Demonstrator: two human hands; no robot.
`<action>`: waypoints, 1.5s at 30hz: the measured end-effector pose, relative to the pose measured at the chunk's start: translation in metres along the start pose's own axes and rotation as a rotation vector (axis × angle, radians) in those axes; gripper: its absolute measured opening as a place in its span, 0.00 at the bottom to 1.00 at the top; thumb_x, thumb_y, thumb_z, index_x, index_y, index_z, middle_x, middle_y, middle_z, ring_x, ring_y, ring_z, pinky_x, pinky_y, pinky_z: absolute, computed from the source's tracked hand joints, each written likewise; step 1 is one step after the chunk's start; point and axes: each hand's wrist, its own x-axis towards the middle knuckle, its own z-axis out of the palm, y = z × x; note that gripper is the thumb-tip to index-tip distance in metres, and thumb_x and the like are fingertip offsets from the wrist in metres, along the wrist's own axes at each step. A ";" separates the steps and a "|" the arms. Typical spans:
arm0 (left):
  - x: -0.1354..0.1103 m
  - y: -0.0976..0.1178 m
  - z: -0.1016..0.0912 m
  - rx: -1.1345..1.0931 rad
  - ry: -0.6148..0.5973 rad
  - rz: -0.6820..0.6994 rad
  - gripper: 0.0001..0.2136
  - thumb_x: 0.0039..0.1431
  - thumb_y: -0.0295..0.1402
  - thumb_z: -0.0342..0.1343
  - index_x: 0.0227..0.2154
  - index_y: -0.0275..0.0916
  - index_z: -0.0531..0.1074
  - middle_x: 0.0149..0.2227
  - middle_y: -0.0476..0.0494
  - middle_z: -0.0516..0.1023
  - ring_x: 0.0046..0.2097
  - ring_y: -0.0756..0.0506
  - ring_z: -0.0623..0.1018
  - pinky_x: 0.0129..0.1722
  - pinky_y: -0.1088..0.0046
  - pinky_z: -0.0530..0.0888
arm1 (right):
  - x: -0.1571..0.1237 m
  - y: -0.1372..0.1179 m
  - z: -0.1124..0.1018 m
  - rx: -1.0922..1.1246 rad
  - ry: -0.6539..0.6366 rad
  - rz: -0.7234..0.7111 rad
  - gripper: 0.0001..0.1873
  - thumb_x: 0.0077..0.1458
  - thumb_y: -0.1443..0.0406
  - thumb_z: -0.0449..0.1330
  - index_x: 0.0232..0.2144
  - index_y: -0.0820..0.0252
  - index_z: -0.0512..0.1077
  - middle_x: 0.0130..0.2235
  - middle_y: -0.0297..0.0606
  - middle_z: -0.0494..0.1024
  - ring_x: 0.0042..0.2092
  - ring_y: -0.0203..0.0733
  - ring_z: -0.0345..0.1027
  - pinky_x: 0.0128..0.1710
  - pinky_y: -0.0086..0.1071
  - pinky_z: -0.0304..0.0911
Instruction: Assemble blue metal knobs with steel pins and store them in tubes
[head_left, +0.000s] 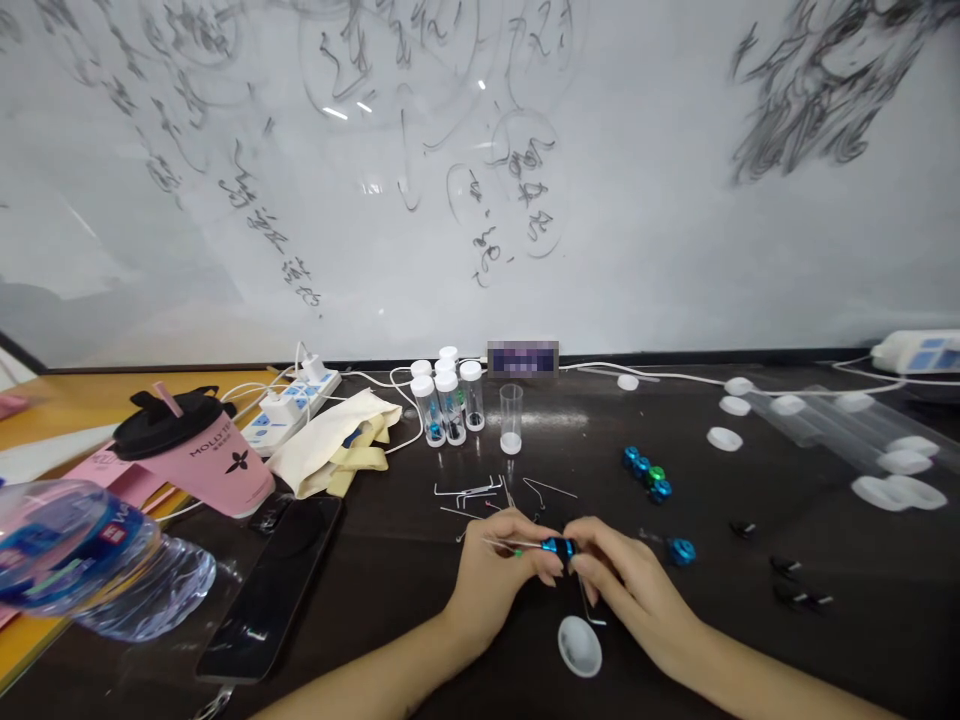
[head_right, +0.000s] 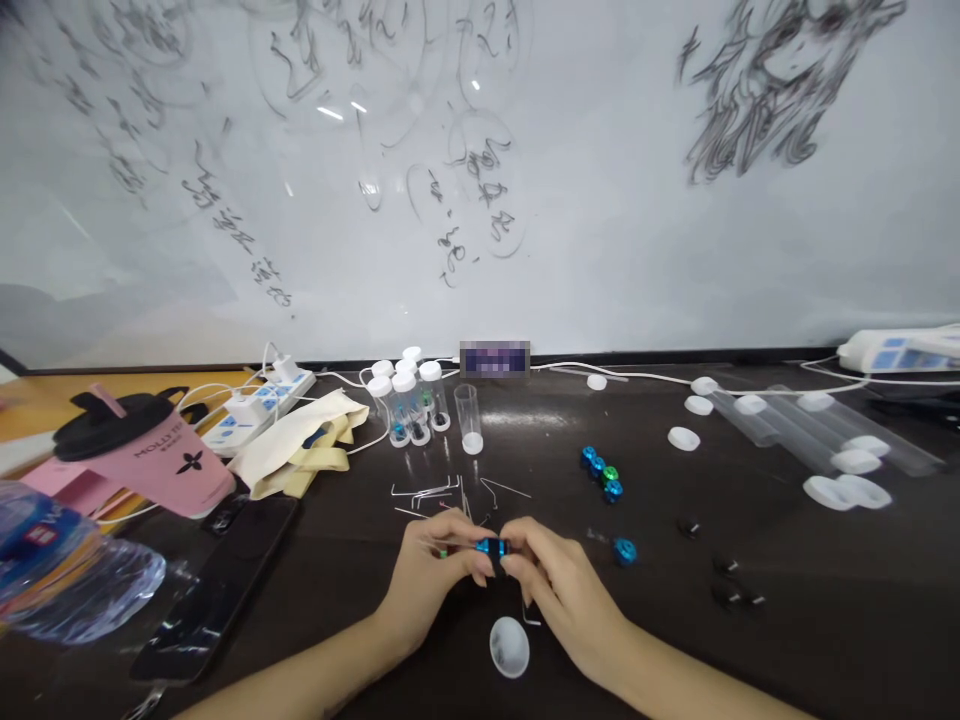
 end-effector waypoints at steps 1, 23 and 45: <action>-0.002 0.001 0.000 0.037 -0.006 0.041 0.06 0.42 0.26 0.70 0.26 0.37 0.81 0.25 0.51 0.74 0.22 0.54 0.75 0.25 0.79 0.72 | -0.002 0.001 0.000 -0.011 -0.013 -0.020 0.14 0.68 0.57 0.45 0.37 0.57 0.66 0.27 0.30 0.68 0.26 0.35 0.64 0.29 0.29 0.59; -0.024 0.017 -0.007 0.449 -0.146 0.339 0.05 0.59 0.32 0.58 0.37 0.37 0.75 0.35 0.41 0.78 0.35 0.47 0.76 0.35 0.73 0.73 | 0.003 -0.042 -0.014 -0.160 -0.232 0.065 0.24 0.67 0.56 0.45 0.21 0.58 0.60 0.20 0.30 0.66 0.23 0.34 0.61 0.26 0.28 0.54; -0.009 0.026 -0.033 0.010 0.091 0.037 0.13 0.58 0.39 0.58 0.27 0.35 0.67 0.25 0.50 0.70 0.22 0.54 0.71 0.19 0.81 0.68 | 0.004 -0.012 -0.015 -1.230 -0.422 -0.716 0.08 0.57 0.73 0.55 0.27 0.60 0.67 0.28 0.37 0.71 0.27 0.42 0.63 0.21 0.34 0.51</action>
